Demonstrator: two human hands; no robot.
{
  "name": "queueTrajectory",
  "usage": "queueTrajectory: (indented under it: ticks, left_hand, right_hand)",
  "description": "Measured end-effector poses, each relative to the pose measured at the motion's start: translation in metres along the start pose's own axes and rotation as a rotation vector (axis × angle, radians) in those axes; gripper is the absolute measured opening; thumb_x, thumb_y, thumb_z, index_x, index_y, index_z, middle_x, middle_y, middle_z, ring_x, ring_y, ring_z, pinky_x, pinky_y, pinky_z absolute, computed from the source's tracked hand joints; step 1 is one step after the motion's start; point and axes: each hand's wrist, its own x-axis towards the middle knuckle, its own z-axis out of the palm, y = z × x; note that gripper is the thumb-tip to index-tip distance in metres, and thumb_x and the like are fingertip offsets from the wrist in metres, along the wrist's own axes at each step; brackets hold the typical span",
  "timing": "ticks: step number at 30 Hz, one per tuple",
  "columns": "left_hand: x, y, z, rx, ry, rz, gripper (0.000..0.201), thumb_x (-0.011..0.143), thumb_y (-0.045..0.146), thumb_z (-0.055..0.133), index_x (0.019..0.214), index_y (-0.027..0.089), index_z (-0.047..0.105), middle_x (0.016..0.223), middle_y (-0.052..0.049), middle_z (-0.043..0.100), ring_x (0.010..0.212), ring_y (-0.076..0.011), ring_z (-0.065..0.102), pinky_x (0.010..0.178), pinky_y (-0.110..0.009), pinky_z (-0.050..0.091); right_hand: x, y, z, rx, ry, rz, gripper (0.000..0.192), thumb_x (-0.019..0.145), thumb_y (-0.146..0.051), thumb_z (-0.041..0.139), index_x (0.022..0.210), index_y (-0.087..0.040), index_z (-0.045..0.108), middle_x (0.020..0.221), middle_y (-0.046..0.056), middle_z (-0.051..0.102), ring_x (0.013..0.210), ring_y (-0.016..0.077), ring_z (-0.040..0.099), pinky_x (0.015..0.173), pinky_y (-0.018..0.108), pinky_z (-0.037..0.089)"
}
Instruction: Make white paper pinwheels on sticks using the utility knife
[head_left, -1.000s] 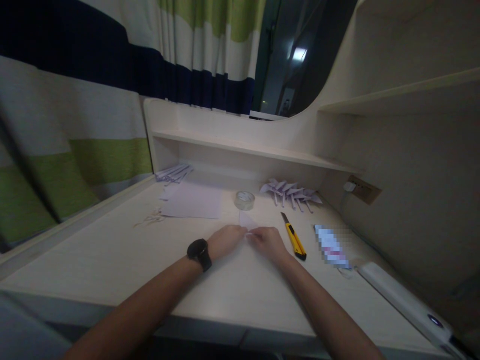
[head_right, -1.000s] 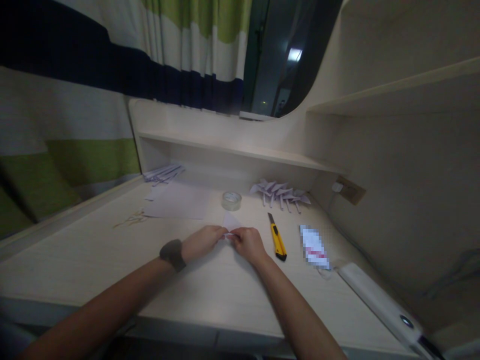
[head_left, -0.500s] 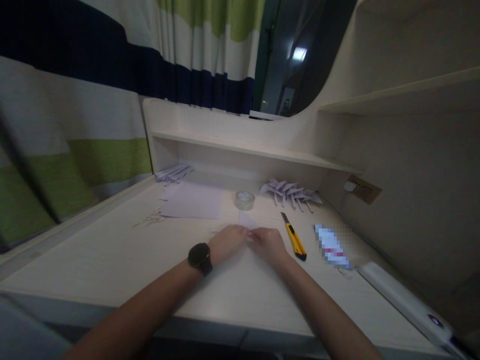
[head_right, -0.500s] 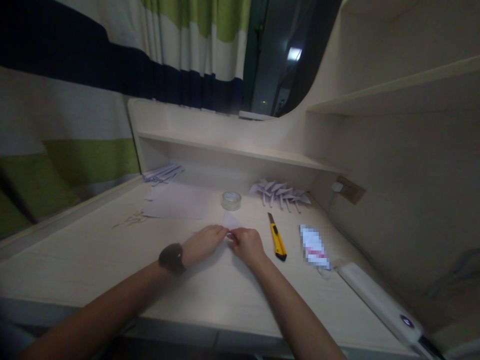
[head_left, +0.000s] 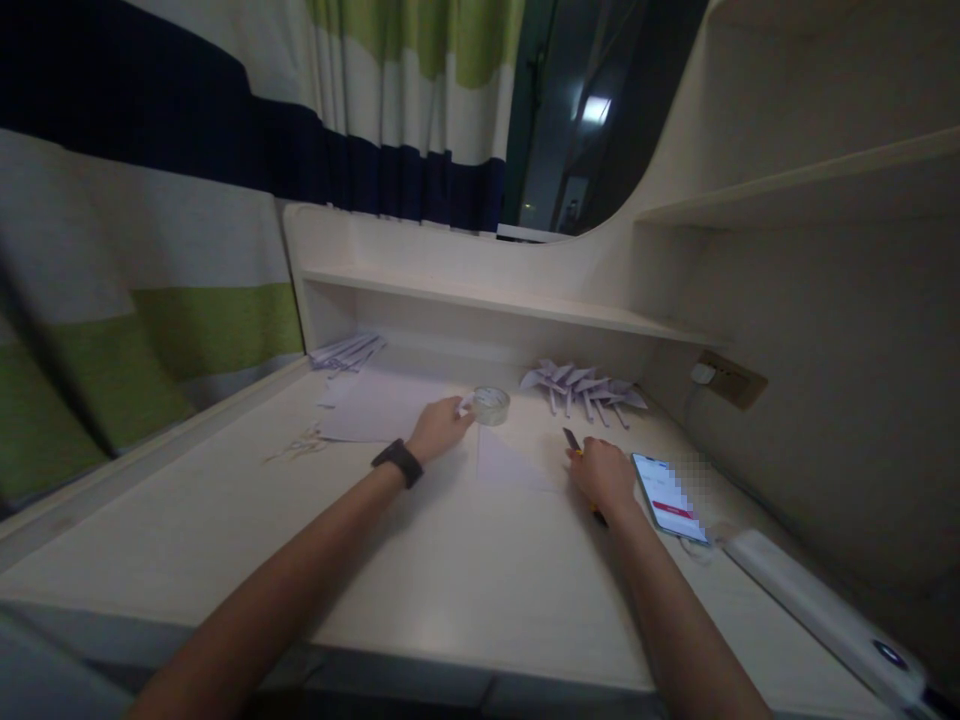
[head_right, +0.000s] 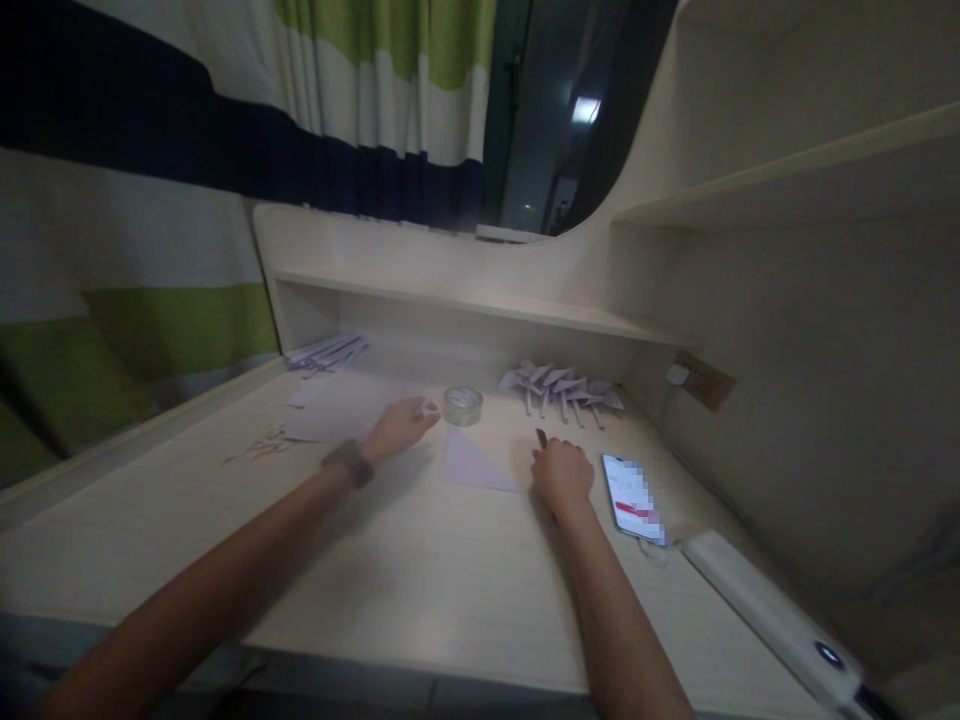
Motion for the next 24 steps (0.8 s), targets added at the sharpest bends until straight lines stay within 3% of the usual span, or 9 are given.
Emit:
queueTrajectory:
  ticks: [3,7,12,17,24]
  left_hand:
    - [0.035,-0.014,0.007,-0.007,-0.025,-0.014,0.031,0.081,0.031,0.058,0.108,0.016,0.065,0.090,-0.008,0.071,0.082,-0.0194,0.065,0.073,-0.025,0.045]
    - [0.059,-0.025,0.020,0.022,-0.067,0.033,0.026,0.076,0.026,0.063,0.100,0.018,0.071,0.094,-0.009,0.072,0.091,-0.0223,0.064,0.077,-0.027,0.044]
    - [0.067,-0.029,0.031,0.046,-0.069,0.089,0.030,0.076,0.035,0.064,0.100,0.017,0.071,0.100,-0.010,0.069,0.094,-0.0236,0.062,0.080,-0.029,0.043]
    - [0.071,-0.030,0.040,0.076,-0.043,0.081,0.027,0.083,0.037,0.057,0.090,0.016,0.072,0.092,-0.010,0.070,0.087,-0.0215,0.062,0.077,-0.028,0.043]
    - [0.072,-0.031,0.036,0.107,-0.075,0.141,0.027,0.083,0.036,0.055,0.084,0.015,0.073,0.082,-0.010,0.070,0.076,-0.0205,0.062,0.068,-0.029,0.041]
  right_hand:
    - [0.006,0.012,0.008,-0.034,-0.077,0.055,0.039,0.086,-0.043,0.050,0.101,-0.011,0.066,0.103,0.019,0.066,0.099,0.0315,0.061,0.076,0.036,0.046]
    - [0.007,0.016,0.014,-0.025,-0.143,0.098,0.044,0.087,-0.047,0.045,0.103,-0.012,0.066,0.104,0.019,0.065,0.099,0.0318,0.062,0.077,0.039,0.048]
    - [0.008,0.016,0.013,-0.023,-0.187,0.133,0.047,0.086,-0.051,0.043,0.102,-0.012,0.066,0.103,0.018,0.065,0.098,0.0322,0.062,0.077,0.041,0.048]
    - [0.009,0.016,0.012,-0.048,-0.214,0.142,0.050,0.082,-0.055,0.049,0.102,-0.012,0.065,0.103,0.018,0.065,0.098,0.0337,0.062,0.077,0.042,0.048]
    - [0.005,0.009,0.014,-0.017,-0.205,0.077,0.038,0.086,-0.040,0.047,0.103,-0.009,0.061,0.099,0.022,0.065,0.093,0.0330,0.064,0.073,0.038,0.048]
